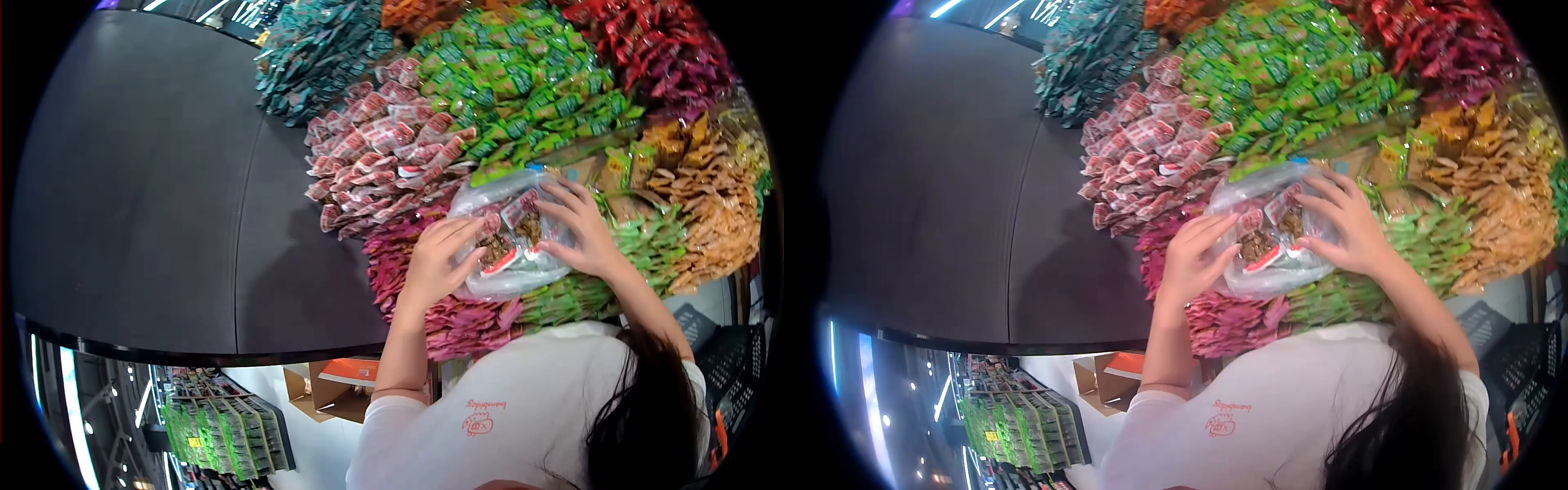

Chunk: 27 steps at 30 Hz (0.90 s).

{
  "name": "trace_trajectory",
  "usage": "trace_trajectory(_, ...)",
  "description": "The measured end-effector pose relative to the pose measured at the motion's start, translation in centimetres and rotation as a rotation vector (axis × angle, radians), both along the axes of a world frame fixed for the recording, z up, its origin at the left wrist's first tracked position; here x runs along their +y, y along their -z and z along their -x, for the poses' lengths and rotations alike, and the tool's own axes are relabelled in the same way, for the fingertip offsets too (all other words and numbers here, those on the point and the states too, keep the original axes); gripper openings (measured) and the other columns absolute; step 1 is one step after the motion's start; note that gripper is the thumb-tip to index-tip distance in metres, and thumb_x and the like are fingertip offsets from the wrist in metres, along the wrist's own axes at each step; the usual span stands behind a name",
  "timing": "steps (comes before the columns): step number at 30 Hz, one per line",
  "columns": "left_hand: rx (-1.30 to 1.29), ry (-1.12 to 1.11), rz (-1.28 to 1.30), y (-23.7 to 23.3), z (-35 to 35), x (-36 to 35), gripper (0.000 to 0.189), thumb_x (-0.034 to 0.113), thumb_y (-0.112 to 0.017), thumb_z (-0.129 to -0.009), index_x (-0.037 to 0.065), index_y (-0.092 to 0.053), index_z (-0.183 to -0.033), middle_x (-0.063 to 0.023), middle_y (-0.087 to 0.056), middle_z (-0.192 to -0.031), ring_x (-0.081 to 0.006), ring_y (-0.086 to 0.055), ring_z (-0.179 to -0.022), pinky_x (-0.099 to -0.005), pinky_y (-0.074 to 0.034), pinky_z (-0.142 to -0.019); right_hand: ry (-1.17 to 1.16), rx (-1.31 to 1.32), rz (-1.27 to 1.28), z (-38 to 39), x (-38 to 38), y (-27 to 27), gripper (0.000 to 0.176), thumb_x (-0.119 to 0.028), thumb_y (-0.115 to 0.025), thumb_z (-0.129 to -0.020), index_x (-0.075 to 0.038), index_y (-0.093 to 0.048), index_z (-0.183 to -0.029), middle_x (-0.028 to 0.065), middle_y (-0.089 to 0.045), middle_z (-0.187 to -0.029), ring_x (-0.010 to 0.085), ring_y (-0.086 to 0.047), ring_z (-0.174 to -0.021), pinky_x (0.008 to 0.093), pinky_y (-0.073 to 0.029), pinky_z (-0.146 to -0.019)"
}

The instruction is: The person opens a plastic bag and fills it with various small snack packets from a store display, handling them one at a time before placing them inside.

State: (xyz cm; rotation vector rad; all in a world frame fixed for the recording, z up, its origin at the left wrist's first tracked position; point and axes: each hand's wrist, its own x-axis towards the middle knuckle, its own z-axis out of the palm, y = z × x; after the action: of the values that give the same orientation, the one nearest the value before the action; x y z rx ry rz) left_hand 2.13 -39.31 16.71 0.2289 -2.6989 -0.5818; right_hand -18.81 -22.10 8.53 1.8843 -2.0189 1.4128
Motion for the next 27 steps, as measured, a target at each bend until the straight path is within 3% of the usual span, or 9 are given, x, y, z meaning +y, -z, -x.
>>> trace_trajectory(3,0.302,-0.107,0.249,-4.2,-0.5,-1.7,0.024,-0.002,-0.07,-0.073,0.005,-0.072,-0.096,-0.0078,-0.07,-0.088,-0.0226,-0.064,-0.084,-0.0339,-0.049,-0.081,-0.013,-0.021,-0.03,0.0,0.0,-0.2,0.053,-0.031,-0.073,-0.072,-0.01,-0.06,-0.119,0.012,-0.05,-0.133,0.0378,-0.04,-0.126,0.0491,-0.033,-0.104)
trace_trajectory(5,0.415,-0.241,0.305,-6.1,-1.1,-4.3,0.021,-0.002,-0.068,-0.075,0.006,-0.071,-0.095,-0.0074,-0.069,-0.088,-0.0237,-0.062,-0.082,-0.035,-0.047,-0.079,-0.013,-0.006,-0.013,0.0,-0.1,-0.2,0.05,-0.03,-0.073,-0.073,-0.01,-0.061,-0.117,0.0117,-0.052,-0.131,0.0377,-0.041,-0.125,0.0487,-0.034,-0.104)
trace_trajectory(9,0.421,-0.424,0.479,-8.3,-1.5,-11.5,0.022,0.002,-0.066,-0.079,0.008,-0.07,-0.099,-0.0086,-0.066,-0.1,-0.0237,-0.06,-0.094,-0.0353,-0.046,-0.083,-0.015,-0.044,-0.011,0.0,0.0,-0.4,0.047,-0.029,-0.073,-0.072,-0.009,-0.063,-0.114,0.0115,-0.054,-0.126,0.038,-0.042,-0.122,0.0482,-0.036,-0.102)
trace_trajectory(12,0.424,-0.479,0.362,-10.4,-0.7,-16.7,0.021,0.005,-0.065,-0.08,0.008,-0.069,-0.101,-0.0092,-0.065,-0.101,-0.025,-0.059,-0.097,-0.0364,-0.046,-0.086,-0.025,-0.03,0.006,0.0,-0.1,-0.4,0.046,-0.028,-0.073,-0.071,-0.009,-0.063,-0.112,0.0119,-0.055,-0.124,0.038,-0.044,-0.12,0.0483,-0.038,-0.1)
trace_trajectory(14,0.351,-0.596,0.487,-12.2,0.5,-19.5,0.022,0.008,-0.065,-0.081,0.007,-0.069,-0.102,-0.0097,-0.064,-0.102,-0.0274,-0.057,-0.098,-0.0378,-0.045,-0.087,-0.027,-0.027,0.015,0.0,-0.1,-0.5,0.046,-0.028,-0.073,-0.071,-0.009,-0.063,-0.112,0.0119,-0.055,-0.124,0.0379,-0.044,-0.12,0.0483,-0.038,-0.1)
trace_trajectory(17,0.347,-0.575,0.683,-14.3,2.6,-22.8,0.022,0.009,-0.065,-0.08,0.006,-0.069,-0.101,-0.0109,-0.063,-0.101,-0.0299,-0.056,-0.097,-0.039,-0.045,-0.088,-0.031,-0.034,0.016,0.0,0.0,-0.7,0.045,-0.028,-0.073,-0.071,-0.008,-0.064,-0.11,0.012,-0.056,-0.123,0.0375,-0.045,-0.119,0.0483,-0.038,-0.099)
trace_trajectory(22,0.353,-0.668,0.811,-16.7,6.3,-26.6,0.038,0.012,-0.069,-0.078,0.01,-0.057,-0.114,-0.0128,-0.055,-0.117,-0.033,-0.053,-0.107,-0.0411,-0.044,-0.092,-0.038,-0.069,0.01,0.1,0.0,-0.6,0.043,-0.028,-0.073,-0.072,-0.008,-0.064,-0.109,0.0121,-0.056,-0.121,0.0378,-0.045,-0.119,0.0483,-0.039,-0.099)
trace_trajectory(27,0.271,-0.667,0.86,-18.9,8.8,-28.1,0.054,0.01,-0.071,-0.075,0.014,-0.049,-0.124,-0.0075,-0.055,-0.116,-0.0311,-0.052,-0.11,-0.0434,-0.048,-0.087,-0.057,-0.1,0.006,0.3,0.1,-0.8,0.042,-0.028,-0.073,-0.072,-0.008,-0.065,-0.108,0.0118,-0.056,-0.121,0.0376,-0.045,-0.118,0.0478,-0.04,-0.098)
